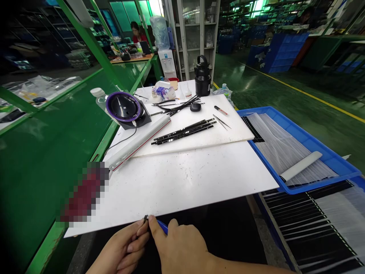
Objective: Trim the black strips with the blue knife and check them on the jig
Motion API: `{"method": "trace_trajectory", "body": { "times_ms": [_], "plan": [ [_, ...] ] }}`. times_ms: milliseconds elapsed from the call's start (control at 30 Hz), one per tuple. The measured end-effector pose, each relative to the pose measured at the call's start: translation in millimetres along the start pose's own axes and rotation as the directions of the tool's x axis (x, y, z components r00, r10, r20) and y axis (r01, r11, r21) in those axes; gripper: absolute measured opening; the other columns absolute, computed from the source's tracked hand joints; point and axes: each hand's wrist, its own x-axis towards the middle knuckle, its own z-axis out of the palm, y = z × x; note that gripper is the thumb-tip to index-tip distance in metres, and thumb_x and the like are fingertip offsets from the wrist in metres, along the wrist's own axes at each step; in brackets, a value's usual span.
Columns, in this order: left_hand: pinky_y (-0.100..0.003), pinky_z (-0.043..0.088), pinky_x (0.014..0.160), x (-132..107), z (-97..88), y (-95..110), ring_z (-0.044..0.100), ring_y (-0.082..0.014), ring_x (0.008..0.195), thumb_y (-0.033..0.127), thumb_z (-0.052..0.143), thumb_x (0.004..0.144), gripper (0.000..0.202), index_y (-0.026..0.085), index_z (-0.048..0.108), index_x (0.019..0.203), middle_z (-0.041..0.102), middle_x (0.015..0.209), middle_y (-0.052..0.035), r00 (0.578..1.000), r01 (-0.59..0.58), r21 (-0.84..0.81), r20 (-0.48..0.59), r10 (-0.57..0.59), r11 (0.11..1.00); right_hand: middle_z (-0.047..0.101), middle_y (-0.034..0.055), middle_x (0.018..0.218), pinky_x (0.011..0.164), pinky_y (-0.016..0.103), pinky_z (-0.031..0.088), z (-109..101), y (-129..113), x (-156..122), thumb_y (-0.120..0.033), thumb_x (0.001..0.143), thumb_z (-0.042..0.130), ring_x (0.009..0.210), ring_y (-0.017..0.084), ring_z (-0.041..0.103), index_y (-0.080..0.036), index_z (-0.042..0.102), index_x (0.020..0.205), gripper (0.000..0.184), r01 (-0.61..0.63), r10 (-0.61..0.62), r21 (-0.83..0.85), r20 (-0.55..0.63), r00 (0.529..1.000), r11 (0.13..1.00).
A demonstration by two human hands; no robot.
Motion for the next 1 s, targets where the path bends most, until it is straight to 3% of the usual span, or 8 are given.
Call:
{"method": "trace_trajectory", "body": {
  "times_ms": [200, 333, 567, 733, 1000],
  "plan": [
    [-0.013, 0.006, 0.029, -1.7, -3.5, 9.8, 0.006, -0.0003, 0.037, 0.049, 0.074, 0.067, 0.045, 0.020, 0.040, 0.067, 0.031, 0.049, 0.0109, 0.992, 0.113, -0.152, 0.079, -0.102, 0.982, 0.066, 0.0093, 0.088, 0.048, 0.031, 0.043, 0.2, 12.5, -3.5, -0.011, 0.072, 0.049, 0.063, 0.028, 0.066, -0.026, 0.012, 0.153, 0.090, 0.000, 0.008, 0.176, -0.046, 0.999, 0.984],
    [-0.013, 0.006, 0.029, -0.6, -2.7, 8.0, 0.007, -0.0005, 0.036, 0.049, 0.074, 0.067, 0.044, 0.020, 0.040, 0.067, 0.030, 0.049, 0.0108, 0.993, 0.105, -0.168, 0.068, -0.094, 0.980, 0.067, 0.0084, 0.090, 0.054, 0.034, 0.044, -2.8, 16.8, -5.5, -0.010, 0.076, 0.044, 0.069, 0.029, 0.066, -0.029, 0.014, 0.153, 0.084, 0.001, 0.017, 0.264, -0.066, 0.998, 0.965],
    [-0.014, 0.006, 0.030, 1.7, -4.5, 1.0, 0.007, -0.0021, 0.038, 0.050, 0.060, 0.080, 0.036, 0.021, 0.041, 0.070, 0.031, 0.052, 0.0094, 0.998, 0.038, -0.088, 0.049, -0.034, 0.995, 0.067, 0.0100, 0.093, 0.055, 0.034, 0.044, -8.9, 11.5, -4.0, -0.014, 0.076, 0.047, 0.072, 0.030, 0.067, -0.028, 0.015, 0.152, 0.084, 0.010, -0.003, 0.249, -0.026, 1.000, 0.968],
    [-0.015, 0.007, 0.031, 2.0, -5.0, 0.1, 0.008, -0.0029, 0.038, 0.050, 0.051, 0.086, 0.034, 0.020, 0.043, 0.071, 0.032, 0.054, 0.0087, 0.999, 0.010, -0.025, 0.037, -0.009, 1.000, 0.066, 0.0094, 0.089, 0.050, 0.032, 0.043, -6.8, 12.5, -1.1, -0.015, 0.068, 0.051, 0.066, 0.029, 0.066, -0.028, 0.015, 0.152, 0.092, 0.019, -0.013, 0.174, -0.035, 0.999, 0.985],
    [-0.015, 0.008, 0.031, 1.8, -5.7, -2.2, 0.009, -0.0030, 0.038, 0.051, 0.049, 0.088, 0.036, 0.020, 0.043, 0.071, 0.032, 0.054, 0.0084, 1.000, -0.007, 0.014, 0.027, 0.006, 1.000, 0.065, 0.0096, 0.085, 0.044, 0.029, 0.039, -3.1, 6.7, 0.1, -0.019, 0.064, 0.057, 0.057, 0.025, 0.062, -0.024, 0.017, 0.152, 0.096, 0.021, -0.018, 0.060, -0.050, 0.999, 0.998]
  ]
}}
